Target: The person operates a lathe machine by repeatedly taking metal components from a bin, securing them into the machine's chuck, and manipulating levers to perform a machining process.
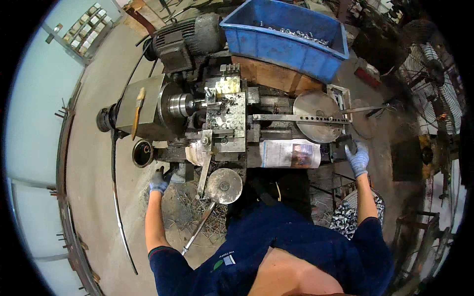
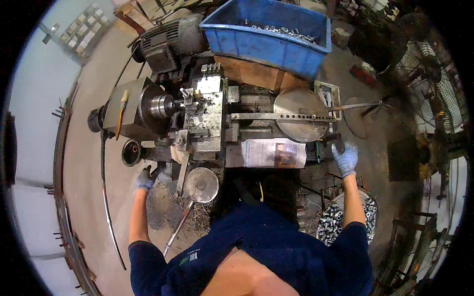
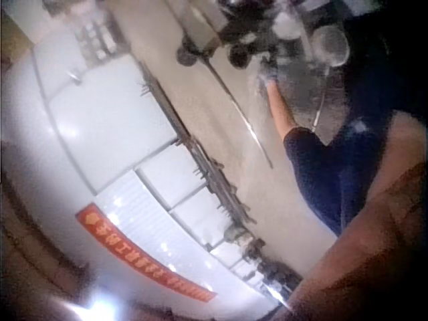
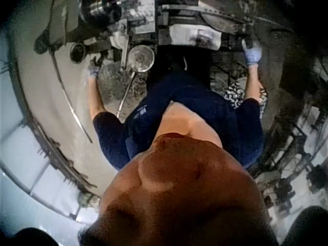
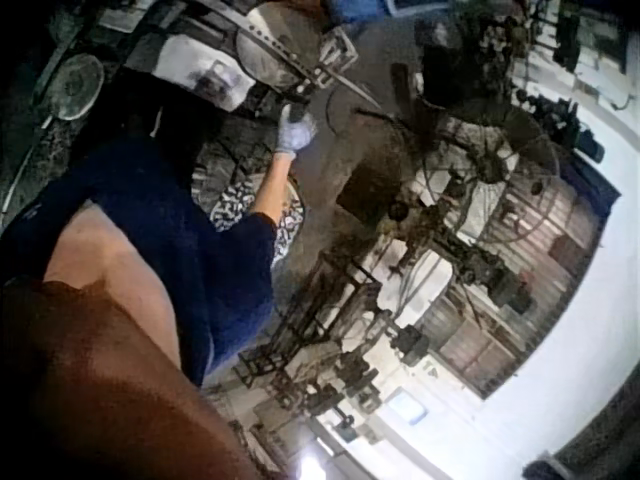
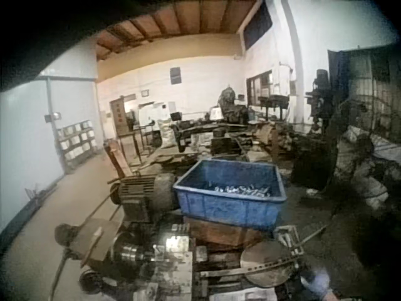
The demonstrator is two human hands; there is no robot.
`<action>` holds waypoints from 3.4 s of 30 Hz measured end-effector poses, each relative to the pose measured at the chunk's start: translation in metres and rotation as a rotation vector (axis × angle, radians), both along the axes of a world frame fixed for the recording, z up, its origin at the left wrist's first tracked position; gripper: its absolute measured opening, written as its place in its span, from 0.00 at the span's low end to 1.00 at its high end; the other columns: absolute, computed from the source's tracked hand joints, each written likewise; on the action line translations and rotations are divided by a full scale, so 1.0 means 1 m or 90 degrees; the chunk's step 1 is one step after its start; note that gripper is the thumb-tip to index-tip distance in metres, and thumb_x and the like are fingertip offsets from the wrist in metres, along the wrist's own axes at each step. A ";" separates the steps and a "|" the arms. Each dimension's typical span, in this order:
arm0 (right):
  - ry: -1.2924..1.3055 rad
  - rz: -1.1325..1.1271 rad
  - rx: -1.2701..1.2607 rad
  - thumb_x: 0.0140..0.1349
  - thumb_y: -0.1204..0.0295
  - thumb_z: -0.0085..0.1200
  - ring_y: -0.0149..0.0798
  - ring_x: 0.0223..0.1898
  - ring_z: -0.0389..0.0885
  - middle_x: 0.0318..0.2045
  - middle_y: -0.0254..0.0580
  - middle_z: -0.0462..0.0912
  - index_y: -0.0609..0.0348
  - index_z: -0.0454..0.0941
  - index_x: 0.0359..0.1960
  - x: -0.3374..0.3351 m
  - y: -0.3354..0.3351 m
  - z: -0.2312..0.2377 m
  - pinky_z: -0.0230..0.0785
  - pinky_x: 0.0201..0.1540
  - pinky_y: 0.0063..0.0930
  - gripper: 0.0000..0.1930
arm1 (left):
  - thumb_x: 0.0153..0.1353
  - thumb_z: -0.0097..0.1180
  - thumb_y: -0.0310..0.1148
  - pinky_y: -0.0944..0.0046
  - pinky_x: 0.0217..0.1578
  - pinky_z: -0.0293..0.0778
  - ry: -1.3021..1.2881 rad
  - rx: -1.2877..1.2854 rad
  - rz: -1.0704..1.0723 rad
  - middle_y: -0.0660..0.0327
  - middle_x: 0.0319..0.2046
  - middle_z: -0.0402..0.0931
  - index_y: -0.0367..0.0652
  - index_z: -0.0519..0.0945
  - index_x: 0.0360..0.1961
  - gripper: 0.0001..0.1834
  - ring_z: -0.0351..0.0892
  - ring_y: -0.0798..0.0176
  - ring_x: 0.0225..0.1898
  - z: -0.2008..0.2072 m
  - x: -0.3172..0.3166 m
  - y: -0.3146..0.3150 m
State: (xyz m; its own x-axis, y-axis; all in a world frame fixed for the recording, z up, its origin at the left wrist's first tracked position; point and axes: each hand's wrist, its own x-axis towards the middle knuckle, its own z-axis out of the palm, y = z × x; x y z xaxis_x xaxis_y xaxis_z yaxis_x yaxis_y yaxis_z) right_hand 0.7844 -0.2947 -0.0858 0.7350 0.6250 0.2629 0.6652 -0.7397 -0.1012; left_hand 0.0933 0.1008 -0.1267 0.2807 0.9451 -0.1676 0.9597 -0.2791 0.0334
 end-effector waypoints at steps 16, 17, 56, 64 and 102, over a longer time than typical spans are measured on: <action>0.136 0.208 0.228 0.51 0.59 0.61 0.44 0.32 0.81 0.28 0.49 0.82 0.61 0.82 0.33 -0.057 0.085 0.127 0.71 0.37 0.33 0.16 | 0.57 0.44 0.58 0.51 0.47 0.69 0.051 -0.194 0.083 0.45 0.43 0.76 0.42 0.76 0.44 0.30 0.74 0.44 0.47 -0.043 0.020 0.007; 0.154 0.255 0.249 0.51 0.59 0.61 0.44 0.33 0.81 0.29 0.49 0.82 0.61 0.82 0.33 -0.071 0.107 0.148 0.72 0.38 0.32 0.17 | 0.56 0.44 0.57 0.51 0.46 0.70 0.031 -0.155 0.076 0.47 0.43 0.77 0.42 0.77 0.43 0.29 0.74 0.44 0.47 -0.046 0.016 0.001; -0.083 0.340 0.170 0.49 0.40 0.52 0.49 0.49 0.75 0.46 0.50 0.78 0.52 0.80 0.45 -0.049 0.312 0.276 0.64 0.54 0.39 0.31 | 0.56 0.55 0.31 0.65 0.16 0.73 -0.595 -0.088 0.289 0.58 0.18 0.73 0.31 0.75 0.38 0.13 0.74 0.64 0.16 0.117 -0.117 -0.036; 0.072 0.313 0.353 0.48 0.45 0.58 0.44 0.39 0.81 0.38 0.47 0.82 0.57 0.81 0.38 -0.004 0.133 0.228 0.72 0.44 0.31 0.28 | 0.56 0.60 0.39 0.60 0.30 0.80 -0.602 -0.096 0.334 0.46 0.27 0.78 0.28 0.76 0.42 0.22 0.78 0.54 0.25 0.142 -0.101 -0.063; 0.362 0.305 0.338 0.52 0.74 0.58 0.33 0.38 0.77 0.35 0.46 0.81 0.64 0.82 0.32 -0.083 0.063 0.149 0.68 0.41 0.23 0.07 | 0.55 0.59 0.37 0.68 0.20 0.73 -0.641 -0.118 0.359 0.59 0.21 0.75 0.33 0.76 0.43 0.19 0.75 0.66 0.20 0.116 -0.123 -0.048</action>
State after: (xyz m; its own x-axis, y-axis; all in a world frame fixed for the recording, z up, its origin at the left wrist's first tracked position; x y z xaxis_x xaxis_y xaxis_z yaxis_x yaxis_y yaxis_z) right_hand 0.7015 -0.2314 0.0628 0.5348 0.7970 0.2809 0.6351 -0.1599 -0.7557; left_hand -0.0294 0.0524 -0.0106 -0.0855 0.9627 -0.2569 0.4632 0.2667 0.8452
